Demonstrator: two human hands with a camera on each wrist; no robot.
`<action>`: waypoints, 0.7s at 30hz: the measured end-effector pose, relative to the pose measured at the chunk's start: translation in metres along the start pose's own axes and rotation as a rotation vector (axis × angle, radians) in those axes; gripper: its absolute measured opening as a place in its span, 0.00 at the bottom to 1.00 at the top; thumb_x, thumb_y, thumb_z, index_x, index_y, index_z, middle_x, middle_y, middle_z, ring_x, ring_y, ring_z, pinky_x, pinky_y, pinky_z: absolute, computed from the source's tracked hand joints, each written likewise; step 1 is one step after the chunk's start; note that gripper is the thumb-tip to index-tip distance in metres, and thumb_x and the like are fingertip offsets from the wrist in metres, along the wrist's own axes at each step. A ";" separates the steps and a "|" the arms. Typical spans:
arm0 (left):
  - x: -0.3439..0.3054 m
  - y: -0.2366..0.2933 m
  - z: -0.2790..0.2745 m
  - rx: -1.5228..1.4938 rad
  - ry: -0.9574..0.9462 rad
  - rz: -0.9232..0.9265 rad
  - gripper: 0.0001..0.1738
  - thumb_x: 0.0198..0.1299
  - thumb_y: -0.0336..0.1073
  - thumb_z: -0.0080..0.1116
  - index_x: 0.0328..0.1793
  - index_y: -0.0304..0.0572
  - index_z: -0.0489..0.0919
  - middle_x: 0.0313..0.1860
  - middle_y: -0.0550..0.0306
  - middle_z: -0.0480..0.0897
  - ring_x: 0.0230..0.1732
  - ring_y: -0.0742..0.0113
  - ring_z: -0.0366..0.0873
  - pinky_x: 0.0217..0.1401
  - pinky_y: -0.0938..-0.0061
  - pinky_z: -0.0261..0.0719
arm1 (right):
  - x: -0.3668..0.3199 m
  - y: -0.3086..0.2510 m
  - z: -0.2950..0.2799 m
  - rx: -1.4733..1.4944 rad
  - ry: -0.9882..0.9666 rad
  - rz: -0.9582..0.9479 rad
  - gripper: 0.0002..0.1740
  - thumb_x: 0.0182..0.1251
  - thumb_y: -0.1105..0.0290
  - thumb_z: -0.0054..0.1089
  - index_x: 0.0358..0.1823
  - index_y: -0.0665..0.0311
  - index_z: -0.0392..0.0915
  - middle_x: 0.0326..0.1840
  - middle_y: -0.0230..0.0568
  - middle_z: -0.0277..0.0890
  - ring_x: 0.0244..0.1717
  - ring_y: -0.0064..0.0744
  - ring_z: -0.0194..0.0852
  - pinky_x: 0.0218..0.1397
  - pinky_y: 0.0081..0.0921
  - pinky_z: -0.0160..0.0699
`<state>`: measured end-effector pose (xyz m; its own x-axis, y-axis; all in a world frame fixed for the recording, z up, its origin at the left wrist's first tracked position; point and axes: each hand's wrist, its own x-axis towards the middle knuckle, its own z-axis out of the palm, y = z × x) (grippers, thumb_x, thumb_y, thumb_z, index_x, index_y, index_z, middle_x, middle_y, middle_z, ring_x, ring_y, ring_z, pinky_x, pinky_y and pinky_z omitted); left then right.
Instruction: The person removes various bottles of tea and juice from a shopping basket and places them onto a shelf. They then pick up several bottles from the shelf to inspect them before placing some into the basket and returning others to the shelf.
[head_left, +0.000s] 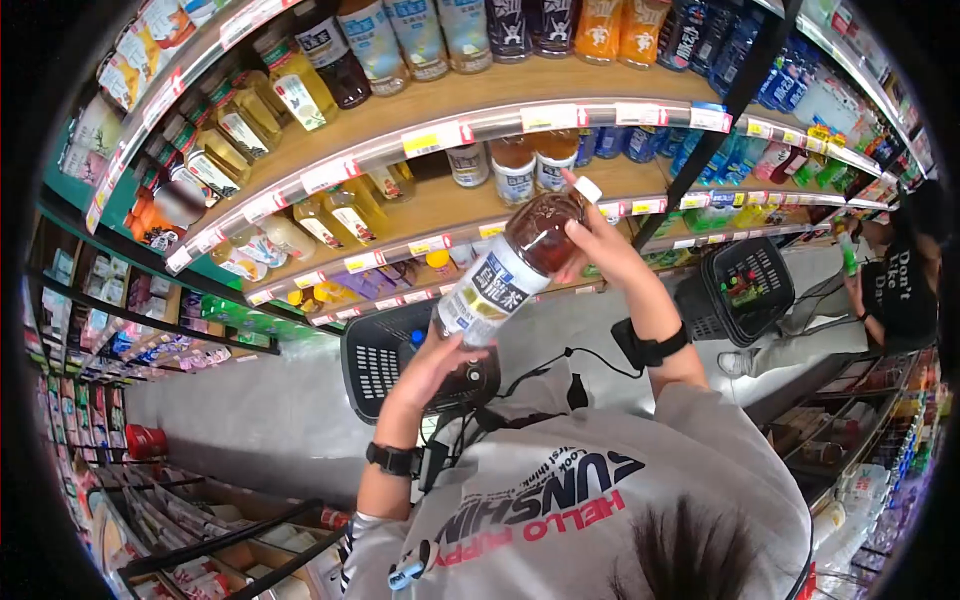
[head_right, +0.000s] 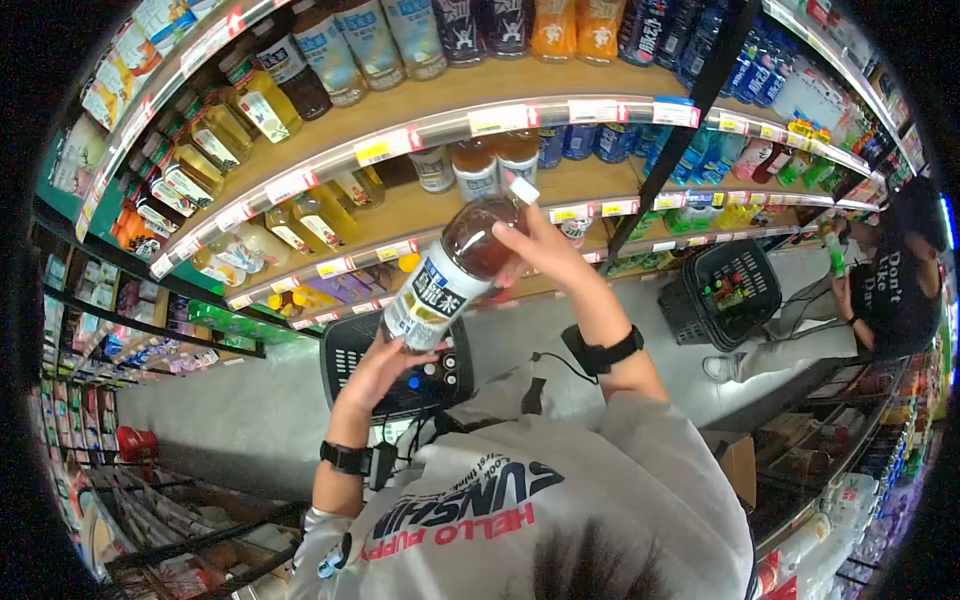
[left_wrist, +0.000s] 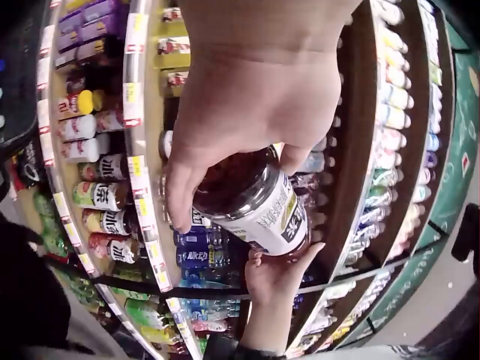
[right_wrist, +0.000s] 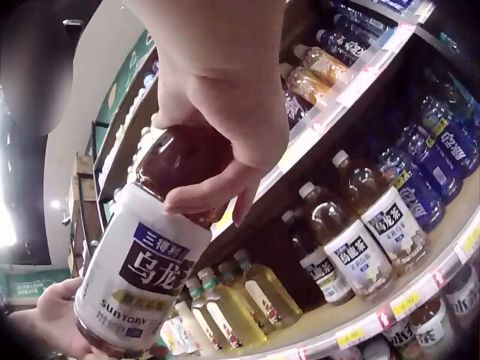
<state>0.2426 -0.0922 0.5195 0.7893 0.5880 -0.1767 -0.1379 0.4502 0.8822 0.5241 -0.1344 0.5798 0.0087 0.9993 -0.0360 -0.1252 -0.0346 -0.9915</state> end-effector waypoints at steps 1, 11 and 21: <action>0.004 0.005 0.004 0.002 -0.012 -0.023 0.40 0.58 0.45 0.50 0.68 0.39 0.42 0.60 0.42 0.63 0.55 0.44 0.69 0.53 0.61 0.71 | 0.000 -0.002 -0.005 0.002 0.005 -0.034 0.37 0.64 0.55 0.44 0.69 0.50 0.35 0.55 0.50 0.62 0.33 0.40 0.78 0.25 0.24 0.81; 0.064 0.001 -0.033 0.240 0.129 -0.117 0.38 0.60 0.39 0.48 0.71 0.43 0.41 0.60 0.49 0.65 0.48 0.61 0.74 0.49 0.71 0.72 | 0.025 0.019 -0.017 0.252 0.103 -0.017 0.28 0.59 0.65 0.55 0.60 0.63 0.57 0.51 0.43 0.68 0.44 0.37 0.74 0.34 0.33 0.83; 0.151 0.040 -0.023 0.283 0.204 0.108 0.37 0.53 0.25 0.44 0.70 0.39 0.47 0.65 0.53 0.59 0.63 0.66 0.58 0.60 0.77 0.60 | 0.105 0.053 0.009 -0.681 0.071 -0.435 0.35 0.47 0.62 0.66 0.58 0.52 0.63 0.64 0.55 0.52 0.63 0.56 0.52 0.61 0.37 0.59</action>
<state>0.3427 0.0302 0.5177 0.6400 0.7566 -0.1340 -0.0206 0.1912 0.9813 0.5099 -0.0316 0.5245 -0.0165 0.9228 0.3850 0.5355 0.3334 -0.7760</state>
